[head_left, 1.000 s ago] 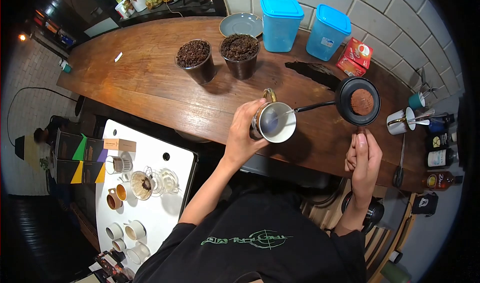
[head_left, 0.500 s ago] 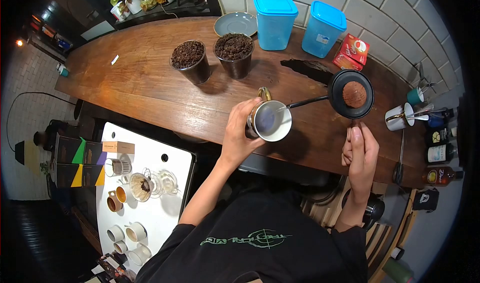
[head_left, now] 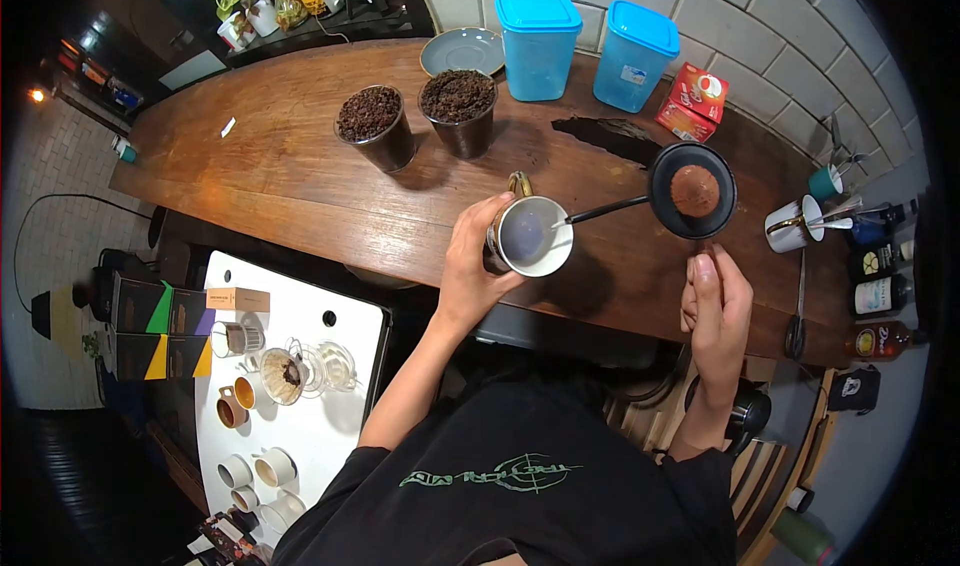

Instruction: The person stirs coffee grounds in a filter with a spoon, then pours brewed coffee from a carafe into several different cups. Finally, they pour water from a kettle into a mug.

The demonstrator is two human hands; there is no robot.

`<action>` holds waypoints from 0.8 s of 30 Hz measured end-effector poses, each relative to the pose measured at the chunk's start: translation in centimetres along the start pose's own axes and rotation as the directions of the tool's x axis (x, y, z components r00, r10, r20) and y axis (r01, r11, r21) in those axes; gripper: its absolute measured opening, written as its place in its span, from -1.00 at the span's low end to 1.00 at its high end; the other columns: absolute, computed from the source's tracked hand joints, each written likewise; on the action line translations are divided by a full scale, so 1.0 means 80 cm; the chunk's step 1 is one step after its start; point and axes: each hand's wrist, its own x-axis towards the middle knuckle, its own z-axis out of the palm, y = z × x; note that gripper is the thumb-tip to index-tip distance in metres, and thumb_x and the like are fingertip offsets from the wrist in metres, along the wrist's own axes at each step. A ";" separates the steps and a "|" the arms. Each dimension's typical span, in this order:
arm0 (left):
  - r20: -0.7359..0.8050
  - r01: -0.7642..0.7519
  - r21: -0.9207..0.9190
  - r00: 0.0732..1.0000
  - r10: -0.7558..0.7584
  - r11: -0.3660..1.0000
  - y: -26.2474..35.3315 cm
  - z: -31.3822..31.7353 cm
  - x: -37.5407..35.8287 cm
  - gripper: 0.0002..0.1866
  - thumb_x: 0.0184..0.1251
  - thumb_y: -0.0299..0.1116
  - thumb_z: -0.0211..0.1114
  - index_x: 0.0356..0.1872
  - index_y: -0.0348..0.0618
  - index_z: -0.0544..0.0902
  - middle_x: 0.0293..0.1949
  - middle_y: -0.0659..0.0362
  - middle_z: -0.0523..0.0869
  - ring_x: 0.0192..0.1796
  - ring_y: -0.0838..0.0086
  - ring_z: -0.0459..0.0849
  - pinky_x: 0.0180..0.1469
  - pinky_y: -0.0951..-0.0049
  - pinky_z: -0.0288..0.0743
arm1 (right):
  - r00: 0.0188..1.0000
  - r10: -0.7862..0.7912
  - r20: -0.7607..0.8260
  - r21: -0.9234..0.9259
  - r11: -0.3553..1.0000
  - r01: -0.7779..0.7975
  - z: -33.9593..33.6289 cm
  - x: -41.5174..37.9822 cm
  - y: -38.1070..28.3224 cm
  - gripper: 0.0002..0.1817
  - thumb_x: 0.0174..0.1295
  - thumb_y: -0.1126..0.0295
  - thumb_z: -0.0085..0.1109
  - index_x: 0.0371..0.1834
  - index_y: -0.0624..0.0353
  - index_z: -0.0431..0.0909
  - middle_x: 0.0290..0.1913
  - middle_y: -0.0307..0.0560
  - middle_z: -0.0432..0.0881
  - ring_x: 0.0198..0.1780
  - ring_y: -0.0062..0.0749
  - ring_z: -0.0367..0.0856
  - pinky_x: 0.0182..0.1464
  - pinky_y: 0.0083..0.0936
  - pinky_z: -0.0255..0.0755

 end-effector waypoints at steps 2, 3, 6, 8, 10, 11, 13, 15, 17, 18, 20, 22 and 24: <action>-0.009 0.004 0.020 1.000 -0.004 1.000 -0.002 0.001 -0.001 -0.11 -0.19 -0.35 0.72 0.28 -0.19 0.45 0.22 -0.01 0.63 0.25 0.11 0.62 0.28 0.19 0.49 | 0.999 -0.031 0.010 -0.031 0.999 0.031 0.005 0.007 0.003 -0.67 0.55 0.24 -0.03 -0.30 0.28 0.47 -0.64 -0.39 0.27 -0.58 -0.79 0.16 -0.55 -0.63 -0.02; -0.009 0.001 0.021 1.000 -0.001 1.000 -0.002 0.001 -0.001 -0.11 -0.19 -0.35 0.72 0.28 -0.19 0.45 0.22 -0.01 0.63 0.25 0.11 0.62 0.28 0.19 0.49 | 1.000 -0.021 0.019 -0.029 0.999 0.022 0.006 0.010 0.000 -0.65 0.54 0.23 -0.02 -0.35 0.27 0.45 -0.64 -0.37 0.29 -0.57 -0.76 0.17 -0.53 -0.60 0.01; -0.031 0.034 0.010 0.999 -0.033 0.999 0.000 0.002 -0.002 -0.09 -0.20 -0.29 0.74 0.28 -0.21 0.45 0.19 -0.02 0.65 0.22 0.12 0.65 0.26 0.20 0.51 | 0.999 -0.021 0.042 -0.064 0.998 0.023 0.006 0.017 0.003 -0.63 0.54 0.22 -0.02 -0.40 0.26 0.43 -0.64 -0.36 0.29 -0.56 -0.74 0.18 -0.52 -0.58 0.04; -0.024 0.082 0.011 0.996 -0.081 0.997 0.002 0.000 -0.002 -0.06 -0.21 -0.24 0.75 0.29 -0.21 0.44 0.17 -0.03 0.66 0.20 0.14 0.67 0.24 0.21 0.52 | 0.999 -0.026 0.040 -0.078 0.997 0.029 0.006 0.018 0.003 -0.62 0.54 0.21 -0.01 -0.41 0.26 0.43 -0.64 -0.34 0.29 -0.56 -0.73 0.19 -0.51 -0.57 0.05; -0.033 0.079 0.017 0.996 -0.079 0.997 0.004 0.000 -0.001 -0.06 -0.21 -0.23 0.75 0.29 -0.22 0.44 0.16 -0.04 0.66 0.19 0.14 0.67 0.24 0.21 0.52 | 0.999 -0.031 0.040 -0.093 0.995 0.035 0.006 0.019 0.004 -0.60 0.54 0.20 -0.01 -0.43 0.26 0.43 -0.64 -0.33 0.30 -0.55 -0.71 0.20 -0.51 -0.56 0.07; -0.037 0.079 0.022 0.996 -0.078 0.997 0.005 0.000 -0.001 -0.06 -0.20 -0.22 0.75 0.29 -0.22 0.44 0.15 -0.04 0.66 0.19 0.15 0.67 0.23 0.22 0.53 | 0.999 -0.035 0.039 -0.109 0.993 0.039 0.005 0.019 0.005 -0.60 0.54 0.20 0.00 -0.42 0.27 0.43 -0.64 -0.32 0.31 -0.55 -0.70 0.21 -0.50 -0.55 0.09; -0.026 0.112 -0.014 0.993 -0.112 0.994 0.012 -0.002 0.000 -0.08 -0.18 -0.26 0.72 0.30 -0.21 0.44 0.19 -0.02 0.63 0.22 0.12 0.63 0.26 0.19 0.50 | 0.999 -0.039 0.035 -0.125 0.991 0.043 0.005 0.018 0.004 -0.60 0.54 0.19 0.00 -0.42 0.27 0.44 -0.63 -0.30 0.32 -0.55 -0.69 0.23 -0.50 -0.54 0.11; -0.010 0.139 -0.050 0.990 -0.140 0.989 0.015 -0.003 0.001 -0.10 -0.15 -0.30 0.70 0.30 -0.20 0.44 0.22 -0.01 0.60 0.25 0.09 0.59 0.28 0.16 0.48 | 0.998 -0.058 0.029 -0.154 0.986 0.062 0.006 0.019 0.001 -0.59 0.54 0.19 0.01 -0.41 0.29 0.44 -0.64 -0.28 0.34 -0.54 -0.67 0.26 -0.50 -0.52 0.14; -0.012 0.141 -0.045 0.990 -0.142 0.989 0.015 -0.003 0.000 -0.10 -0.16 -0.27 0.71 0.30 -0.21 0.44 0.21 -0.01 0.61 0.25 0.10 0.59 0.27 0.16 0.48 | 0.997 -0.070 0.032 -0.165 0.983 0.074 0.007 0.021 -0.001 -0.59 0.53 0.19 0.02 -0.41 0.30 0.45 -0.65 -0.24 0.34 -0.55 -0.65 0.25 -0.50 -0.49 0.15; -0.011 0.136 -0.046 0.991 -0.137 0.990 0.015 -0.003 0.000 -0.10 -0.16 -0.27 0.71 0.30 -0.21 0.44 0.21 -0.01 0.61 0.25 0.10 0.59 0.27 0.16 0.48 | 0.996 -0.078 0.039 -0.178 0.980 0.084 0.007 0.022 -0.002 -0.59 0.53 0.20 0.03 -0.40 0.32 0.45 -0.65 -0.20 0.34 -0.55 -0.63 0.25 -0.49 -0.47 0.15; -0.054 0.085 0.015 0.995 -0.084 0.996 0.013 -0.002 0.001 -0.08 -0.18 -0.21 0.74 0.27 -0.23 0.46 0.09 -0.04 0.68 0.15 0.15 0.69 0.22 0.22 0.53 | 0.992 -0.118 0.033 -0.201 0.972 0.122 0.008 0.025 0.000 -0.59 0.52 0.20 0.03 -0.40 0.34 0.45 -0.66 -0.15 0.34 -0.56 -0.59 0.23 -0.49 -0.44 0.15; -0.056 0.085 0.010 0.995 -0.084 0.996 0.015 -0.002 0.002 -0.09 -0.18 -0.22 0.74 0.26 -0.23 0.46 0.09 -0.04 0.68 0.15 0.16 0.69 0.21 0.22 0.53 | 0.987 -0.156 0.032 -0.225 0.961 0.159 0.009 0.028 0.001 -0.59 0.52 0.21 0.04 -0.40 0.35 0.44 -0.66 -0.10 0.33 -0.56 -0.56 0.21 -0.49 -0.42 0.15; -0.060 0.089 0.006 0.994 -0.088 0.996 0.015 -0.002 0.002 -0.10 -0.18 -0.22 0.74 0.25 -0.24 0.47 0.08 -0.03 0.69 0.14 0.16 0.69 0.21 0.23 0.53 | 0.984 -0.174 0.040 -0.229 0.957 0.179 0.009 0.030 0.002 -0.59 0.51 0.22 0.05 -0.41 0.37 0.43 -0.65 -0.03 0.31 -0.56 -0.51 0.18 -0.48 -0.37 0.14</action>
